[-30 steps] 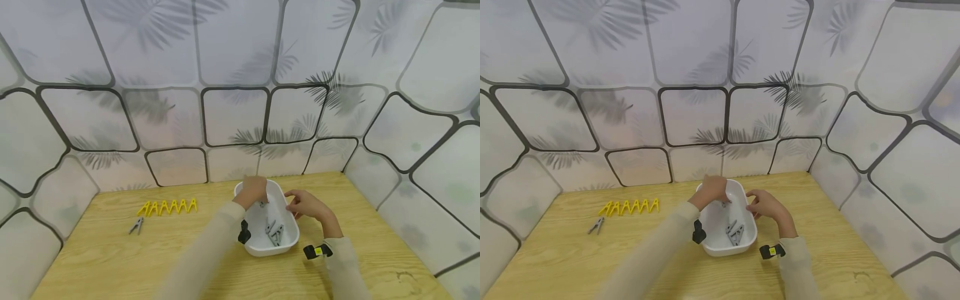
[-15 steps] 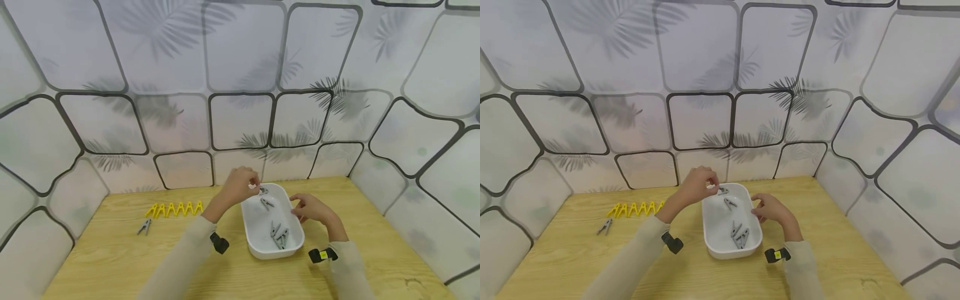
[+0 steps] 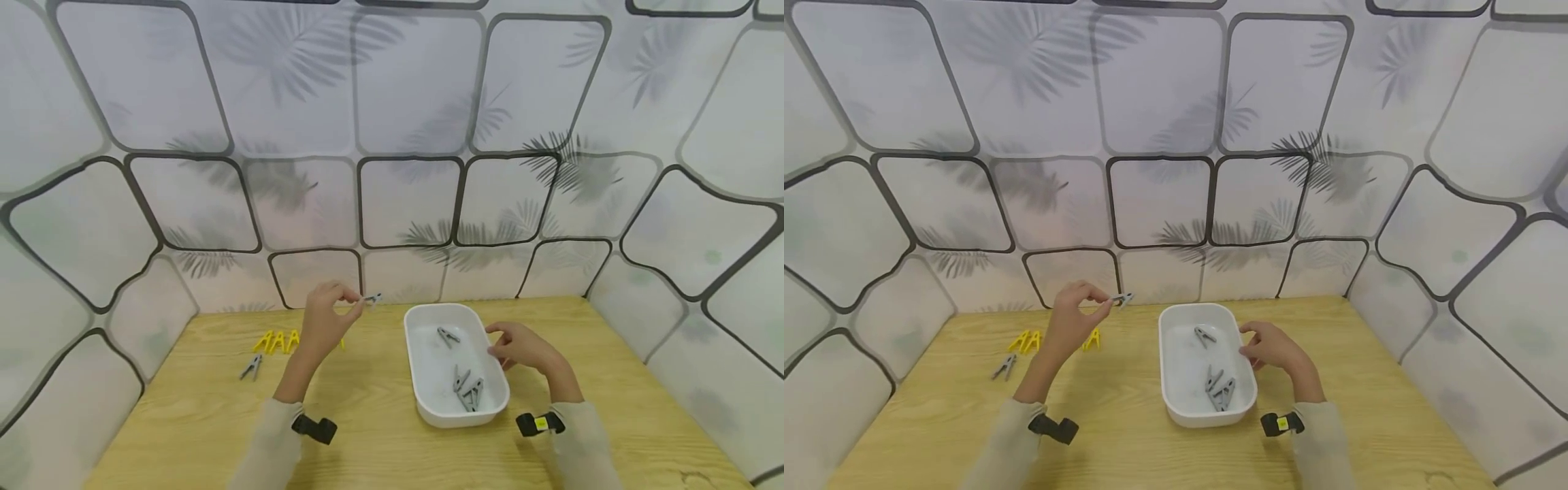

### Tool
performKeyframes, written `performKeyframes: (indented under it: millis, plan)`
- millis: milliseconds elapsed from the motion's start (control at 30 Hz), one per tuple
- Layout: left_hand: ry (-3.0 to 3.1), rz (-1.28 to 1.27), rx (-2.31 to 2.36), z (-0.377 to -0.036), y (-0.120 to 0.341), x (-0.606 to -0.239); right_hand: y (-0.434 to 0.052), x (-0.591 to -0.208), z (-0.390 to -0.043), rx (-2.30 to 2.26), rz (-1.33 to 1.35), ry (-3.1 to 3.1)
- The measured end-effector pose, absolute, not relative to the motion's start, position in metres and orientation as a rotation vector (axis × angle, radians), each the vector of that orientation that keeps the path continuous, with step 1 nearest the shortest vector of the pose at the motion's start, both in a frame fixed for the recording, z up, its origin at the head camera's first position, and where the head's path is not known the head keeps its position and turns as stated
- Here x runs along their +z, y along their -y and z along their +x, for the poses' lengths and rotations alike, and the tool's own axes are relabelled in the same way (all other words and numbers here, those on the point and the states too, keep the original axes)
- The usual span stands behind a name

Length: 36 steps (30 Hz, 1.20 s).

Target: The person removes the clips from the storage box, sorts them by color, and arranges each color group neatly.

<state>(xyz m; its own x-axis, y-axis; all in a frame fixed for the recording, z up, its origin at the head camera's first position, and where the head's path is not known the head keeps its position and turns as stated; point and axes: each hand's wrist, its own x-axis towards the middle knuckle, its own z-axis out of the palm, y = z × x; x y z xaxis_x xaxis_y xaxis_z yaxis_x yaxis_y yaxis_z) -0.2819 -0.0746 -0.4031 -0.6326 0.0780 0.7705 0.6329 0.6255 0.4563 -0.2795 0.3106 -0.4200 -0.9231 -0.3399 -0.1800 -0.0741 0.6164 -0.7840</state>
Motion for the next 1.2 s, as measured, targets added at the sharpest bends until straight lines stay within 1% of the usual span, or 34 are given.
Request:
performKeyframes:
  millis: [167,400,533,867,1200]
  plan:
    - [2.083,-0.365,-1.027,-0.270,0.119,-0.416,-0.312,-0.418,-0.281,-1.194,-0.359,-2.540]
    - [2.065,-0.199,-1.044,-0.252,0.174,-0.433,-0.311,-0.416,-0.283,-1.195,-0.374,-2.538]
    - [2.103,-0.102,-1.047,-0.241,0.199,-0.441,-0.312,-0.415,-0.283,-1.182,-0.384,-2.540]
    - [2.372,0.003,-0.822,-0.222,0.227,-0.463,-0.314,-0.417,-0.283,-1.197,-0.371,-2.520]
    - [2.529,0.035,-0.784,-0.217,0.233,-0.474,-0.313,-0.420,-0.281,-1.209,-0.396,-2.517]
